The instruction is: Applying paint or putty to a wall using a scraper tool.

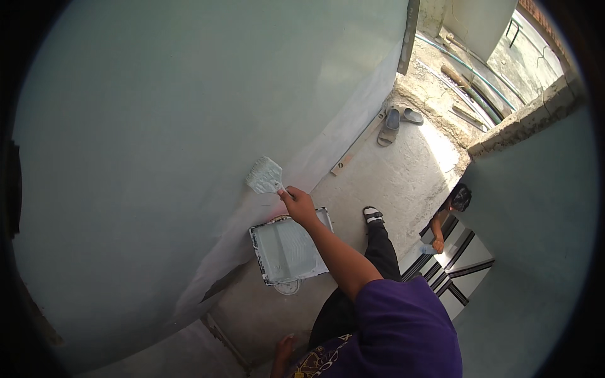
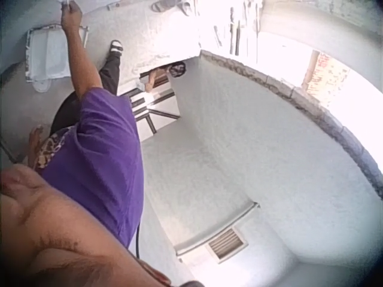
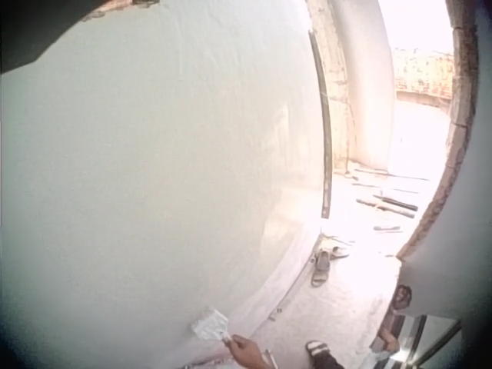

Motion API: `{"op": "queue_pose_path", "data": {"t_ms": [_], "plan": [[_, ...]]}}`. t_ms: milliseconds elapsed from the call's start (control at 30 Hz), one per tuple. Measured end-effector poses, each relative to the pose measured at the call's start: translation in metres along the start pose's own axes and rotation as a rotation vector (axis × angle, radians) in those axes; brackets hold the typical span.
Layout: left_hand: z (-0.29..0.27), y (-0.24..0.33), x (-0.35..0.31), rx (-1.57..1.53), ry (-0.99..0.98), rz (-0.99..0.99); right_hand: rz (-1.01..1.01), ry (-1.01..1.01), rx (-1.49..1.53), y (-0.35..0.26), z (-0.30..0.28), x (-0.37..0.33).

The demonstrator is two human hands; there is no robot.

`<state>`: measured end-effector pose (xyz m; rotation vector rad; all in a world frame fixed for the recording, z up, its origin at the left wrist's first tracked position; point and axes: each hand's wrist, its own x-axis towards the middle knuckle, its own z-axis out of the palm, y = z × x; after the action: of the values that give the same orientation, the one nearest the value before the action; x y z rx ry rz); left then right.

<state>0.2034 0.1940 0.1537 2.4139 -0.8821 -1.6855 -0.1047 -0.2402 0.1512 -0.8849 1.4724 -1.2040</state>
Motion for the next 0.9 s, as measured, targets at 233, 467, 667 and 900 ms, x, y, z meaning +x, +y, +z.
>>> {"op": "queue_pose_path", "data": {"t_ms": [233,467,667,900], "plan": [[-0.002,-0.011,-0.003,-0.012,0.029,-0.026,0.232,0.048,-0.424,0.031,0.002,0.009],[0.005,-0.003,-0.005,-0.033,0.019,-0.019,0.388,0.083,-0.498,0.051,-0.007,0.024],[0.0,-0.006,0.005,0.106,-0.029,0.077,0.197,0.015,-0.312,0.005,-0.013,0.008],[0.002,0.023,0.012,-0.093,-0.076,0.174,0.138,-0.109,-0.091,-0.022,-0.052,-0.056]]}}
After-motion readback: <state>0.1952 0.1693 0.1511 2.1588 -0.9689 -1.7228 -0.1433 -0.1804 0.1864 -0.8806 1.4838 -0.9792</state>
